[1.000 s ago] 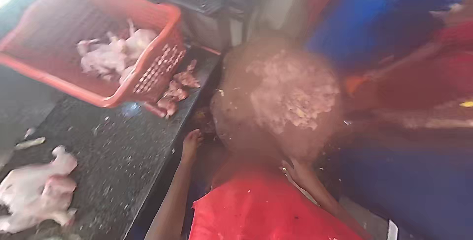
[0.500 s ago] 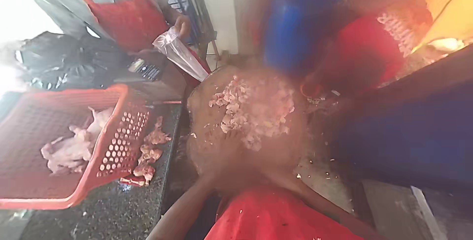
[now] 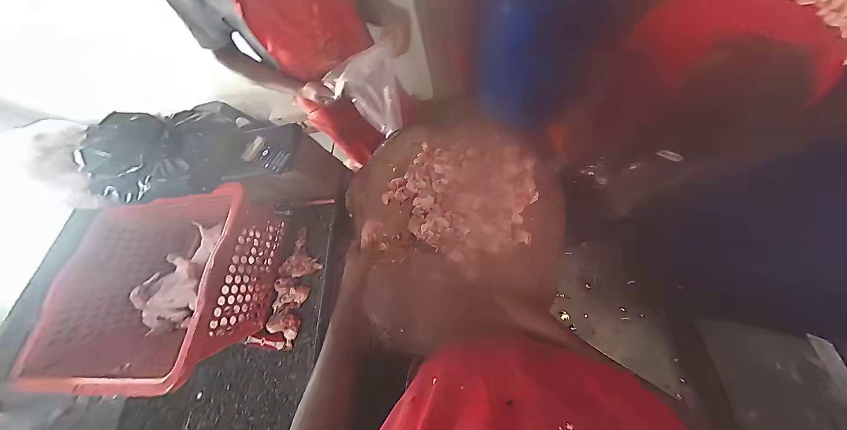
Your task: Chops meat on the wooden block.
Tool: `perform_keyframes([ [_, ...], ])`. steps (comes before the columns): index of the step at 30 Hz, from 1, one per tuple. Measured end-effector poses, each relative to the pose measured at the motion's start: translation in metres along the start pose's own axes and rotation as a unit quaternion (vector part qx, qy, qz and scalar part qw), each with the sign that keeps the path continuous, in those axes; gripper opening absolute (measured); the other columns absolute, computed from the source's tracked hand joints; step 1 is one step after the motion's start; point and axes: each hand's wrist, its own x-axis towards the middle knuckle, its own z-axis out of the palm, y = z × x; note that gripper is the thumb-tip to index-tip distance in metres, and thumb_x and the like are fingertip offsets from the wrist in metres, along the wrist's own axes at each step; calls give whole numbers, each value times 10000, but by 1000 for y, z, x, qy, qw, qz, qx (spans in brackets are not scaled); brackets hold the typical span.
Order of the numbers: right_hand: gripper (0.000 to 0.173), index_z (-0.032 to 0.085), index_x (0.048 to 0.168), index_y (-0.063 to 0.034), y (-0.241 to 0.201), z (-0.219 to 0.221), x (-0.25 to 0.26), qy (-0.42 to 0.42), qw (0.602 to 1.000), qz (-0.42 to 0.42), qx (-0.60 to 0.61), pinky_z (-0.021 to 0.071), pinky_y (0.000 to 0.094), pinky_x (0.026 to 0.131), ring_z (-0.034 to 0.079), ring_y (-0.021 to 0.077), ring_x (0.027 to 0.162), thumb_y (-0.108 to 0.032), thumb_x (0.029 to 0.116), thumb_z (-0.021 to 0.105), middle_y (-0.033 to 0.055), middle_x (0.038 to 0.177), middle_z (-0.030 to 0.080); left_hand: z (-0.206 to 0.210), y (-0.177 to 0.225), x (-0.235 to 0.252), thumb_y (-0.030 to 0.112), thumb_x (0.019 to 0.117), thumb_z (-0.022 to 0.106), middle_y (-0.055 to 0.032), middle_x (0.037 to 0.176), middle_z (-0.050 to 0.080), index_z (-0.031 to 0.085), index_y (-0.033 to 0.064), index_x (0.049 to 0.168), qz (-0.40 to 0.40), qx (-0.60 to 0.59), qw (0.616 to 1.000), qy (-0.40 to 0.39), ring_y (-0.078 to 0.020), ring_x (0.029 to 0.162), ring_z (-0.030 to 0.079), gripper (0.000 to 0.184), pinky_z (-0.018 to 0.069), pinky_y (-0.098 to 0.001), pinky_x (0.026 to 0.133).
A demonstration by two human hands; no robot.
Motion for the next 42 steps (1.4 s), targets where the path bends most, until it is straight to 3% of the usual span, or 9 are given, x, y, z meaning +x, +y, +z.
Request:
perform_keyframes([
  [4, 480, 600, 1332, -39, 8, -2, 2, 114, 982, 95, 114, 529, 561, 924, 679, 345, 1009, -429, 1075, 493, 209, 1102, 683, -36, -43, -3, 400, 1096, 454, -192, 1119, 692, 552, -6, 1361, -77, 47, 995, -31, -272, 919, 707, 495, 590, -467, 818],
  [7, 458, 585, 1303, -16, -1, -5, 2, 115, 986, 105, 53, 517, 578, 919, 670, 373, 1003, -405, 1087, 475, 225, 1070, 675, -44, -41, -5, 445, 1055, 513, -200, 1109, 702, 655, 24, 1245, -19, 188, 981, 39, -338, 1024, 682, 484, 523, -582, 932],
  [11, 478, 559, 1365, -47, -7, -3, 2, 93, 989, 112, -24, 511, 589, 966, 672, 382, 1089, -424, 1092, 450, 225, 1153, 682, -35, -29, 19, 308, 1006, 625, -181, 1394, 608, 562, 59, 1431, 74, 215, 973, 42, -318, 1321, 567, 496, 435, -513, 1139],
  [19, 500, 600, 1288, -17, 32, 8, -5, 97, 992, 84, 13, 522, 577, 893, 671, 361, 941, -454, 1075, 478, 224, 1009, 675, -12, -49, -15, 322, 1000, 611, -122, 1392, 624, 643, 143, 1352, 202, 373, 904, -53, -331, 1328, 556, 396, 419, -577, 1124],
  [25, 518, 606, 1293, -2, 21, 13, -19, 123, 986, 99, 53, 513, 573, 915, 665, 357, 961, -454, 1079, 471, 226, 1029, 674, -9, -35, -63, 207, 955, 659, -117, 1138, 704, 573, 53, 1338, 104, 29, 994, -2, -195, 999, 690, 422, 571, -405, 895],
  [29, 548, 623, 1236, -3, -26, -6, -21, 149, 985, 63, 64, 532, 539, 840, 654, 309, 867, -488, 1081, 422, 181, 945, 660, 20, -55, -107, 266, 1118, 396, -115, 1078, 692, 508, 61, 1385, -59, -349, 933, -56, -194, 868, 687, 355, 595, -385, 737],
  [36, 630, 578, 1134, -90, -146, -46, -42, 189, 918, -279, 211, 430, 178, 531, 445, -30, 578, -637, 1053, 278, -116, 715, 463, 67, -105, -134, 338, 1115, 414, -181, 1087, 679, 408, 76, 1480, -177, -374, 909, -44, -260, 838, 695, 449, 603, -426, 709],
  [39, 756, 599, 1183, 11, -129, -10, -14, 221, 915, -315, 125, 523, 271, 637, 557, 64, 686, -653, 1051, 263, 29, 828, 590, 66, -103, -134, 316, 1101, 465, -176, 1135, 670, 421, 62, 1470, -154, -358, 920, -36, -253, 888, 693, 450, 606, -432, 744],
  [42, 553, 622, 1191, 1, -77, 24, 14, 110, 989, -97, -10, 553, 465, 805, 654, 250, 837, -467, 1102, 342, 147, 931, 654, 67, -101, -136, 291, 1097, 478, -173, 1123, 667, 438, 52, 1452, -145, -338, 929, -35, -248, 873, 687, 430, 600, -429, 728],
])
